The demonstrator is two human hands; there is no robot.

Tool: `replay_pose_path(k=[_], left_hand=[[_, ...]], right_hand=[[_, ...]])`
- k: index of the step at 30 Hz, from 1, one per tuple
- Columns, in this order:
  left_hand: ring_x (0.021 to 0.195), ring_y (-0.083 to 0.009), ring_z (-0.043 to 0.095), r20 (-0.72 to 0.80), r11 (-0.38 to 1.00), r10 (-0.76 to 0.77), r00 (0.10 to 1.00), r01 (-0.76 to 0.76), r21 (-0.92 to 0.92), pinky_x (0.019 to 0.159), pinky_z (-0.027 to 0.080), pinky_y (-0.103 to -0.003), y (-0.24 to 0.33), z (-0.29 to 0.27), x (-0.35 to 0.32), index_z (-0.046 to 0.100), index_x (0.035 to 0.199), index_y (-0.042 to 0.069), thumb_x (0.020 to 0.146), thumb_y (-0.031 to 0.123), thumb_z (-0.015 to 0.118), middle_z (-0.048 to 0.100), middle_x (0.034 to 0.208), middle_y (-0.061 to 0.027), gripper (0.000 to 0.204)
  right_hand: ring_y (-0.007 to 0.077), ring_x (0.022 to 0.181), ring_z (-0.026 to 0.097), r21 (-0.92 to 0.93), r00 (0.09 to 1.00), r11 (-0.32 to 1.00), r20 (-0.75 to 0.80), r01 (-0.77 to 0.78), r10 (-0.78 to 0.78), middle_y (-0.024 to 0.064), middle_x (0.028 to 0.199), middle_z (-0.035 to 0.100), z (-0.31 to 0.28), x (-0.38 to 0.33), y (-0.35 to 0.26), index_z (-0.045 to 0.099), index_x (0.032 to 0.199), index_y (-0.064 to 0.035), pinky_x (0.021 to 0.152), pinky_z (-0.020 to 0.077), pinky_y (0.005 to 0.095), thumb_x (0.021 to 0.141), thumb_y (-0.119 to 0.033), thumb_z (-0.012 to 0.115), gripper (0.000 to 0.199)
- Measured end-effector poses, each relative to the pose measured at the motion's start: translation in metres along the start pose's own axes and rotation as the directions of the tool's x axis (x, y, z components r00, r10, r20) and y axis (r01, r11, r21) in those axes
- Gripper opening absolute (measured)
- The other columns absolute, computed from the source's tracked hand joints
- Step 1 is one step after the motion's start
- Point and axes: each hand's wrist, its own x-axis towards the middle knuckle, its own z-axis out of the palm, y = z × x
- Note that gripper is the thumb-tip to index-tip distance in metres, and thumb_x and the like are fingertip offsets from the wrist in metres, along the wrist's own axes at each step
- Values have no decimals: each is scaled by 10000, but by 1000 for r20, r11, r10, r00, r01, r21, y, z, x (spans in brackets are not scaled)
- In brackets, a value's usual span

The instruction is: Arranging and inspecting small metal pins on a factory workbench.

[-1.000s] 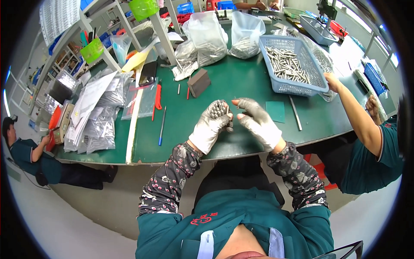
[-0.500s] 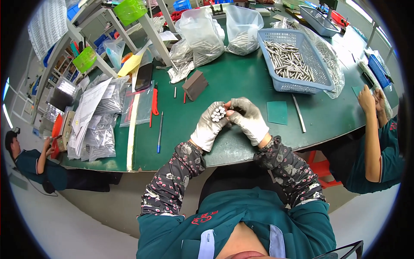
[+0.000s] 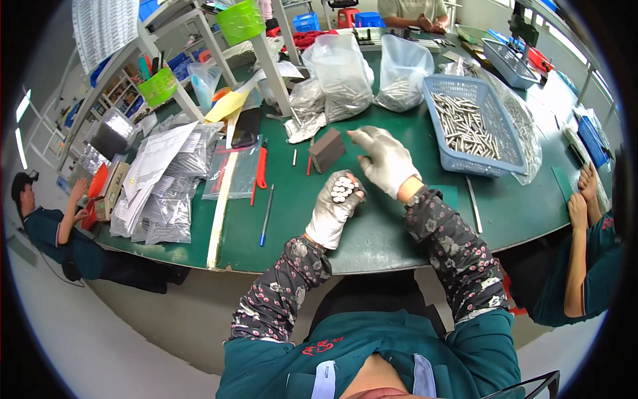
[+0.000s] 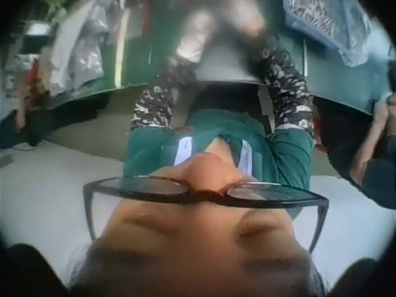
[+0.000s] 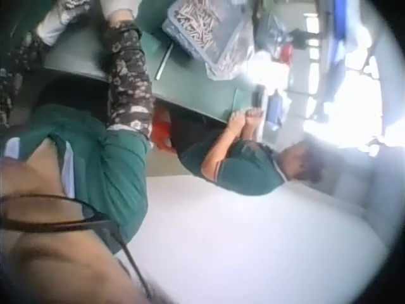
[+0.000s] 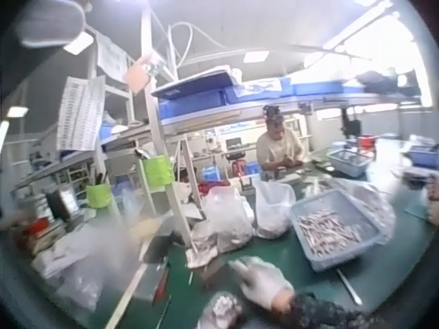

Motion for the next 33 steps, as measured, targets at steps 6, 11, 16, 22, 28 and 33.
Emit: replay_pose_path(k=[6, 11, 16, 22, 28, 33], left_hand=[[603, -44, 483, -206, 982, 163, 965, -180, -65, 490, 382, -175, 2, -12, 10, 505, 1096, 87, 858, 31, 652, 591, 837, -14, 285], [650, -71, 513, -193, 995, 96, 977, -102, -21, 517, 399, -189, 1, -12, 11, 519, 1028, 106, 827, -53, 624, 559, 809, -1, 277], [665, -52, 519, -120, 997, -30, 992, 39, 70, 542, 430, -189, -9, -14, 15, 530, 996, 90, 825, -50, 628, 550, 797, 29, 242], [701, -48, 546, -98, 992, -66, 993, 75, 98, 539, 437, -186, -9, -16, 15, 541, 992, 89, 831, -29, 638, 570, 820, 31, 221], [678, -50, 546, -97, 983, -106, 990, 119, 139, 527, 434, -184, -10, -13, 15, 547, 1046, 76, 818, -31, 651, 578, 846, 30, 273], [968, -128, 587, -32, 957, -166, 986, 168, 237, 873, 486, -244, -14, -20, 16, 527, 1155, 12, 820, -33, 657, 605, 1021, -43, 362]], right_hand=[[318, 1207, 480, -272, 941, 901, 117, 339, -318, 134, 1277, 521, 48, 37, 5, 558, 1238, -142, 920, 451, 408, 805, -122, 586, 434], [368, 988, 581, 20, 984, 993, 135, -116, 113, 145, 986, 647, 11, 38, 4, 626, 1054, -97, 862, 470, 417, 812, -203, 603, 265], [365, 1039, 564, -348, 904, 906, 260, -242, 341, 149, 1109, 615, -11, -11, 23, 604, 1191, -113, 882, 461, 436, 847, -367, 575, 429], [381, 1158, 502, -441, 916, 887, 285, -138, 284, 177, 1286, 510, -10, -41, -4, 486, 1341, -152, 925, 444, 435, 751, -476, 666, 697], [385, 1118, 498, -136, 999, 991, -40, 12, -17, 201, 1245, 517, -21, -36, -6, 593, 1234, -188, 953, 424, 436, 697, -297, 728, 565], [351, 1076, 522, -388, 991, 913, -5, -126, 135, 172, 1168, 559, -35, -19, -18, 642, 1151, -182, 904, 437, 443, 670, -272, 725, 496]])
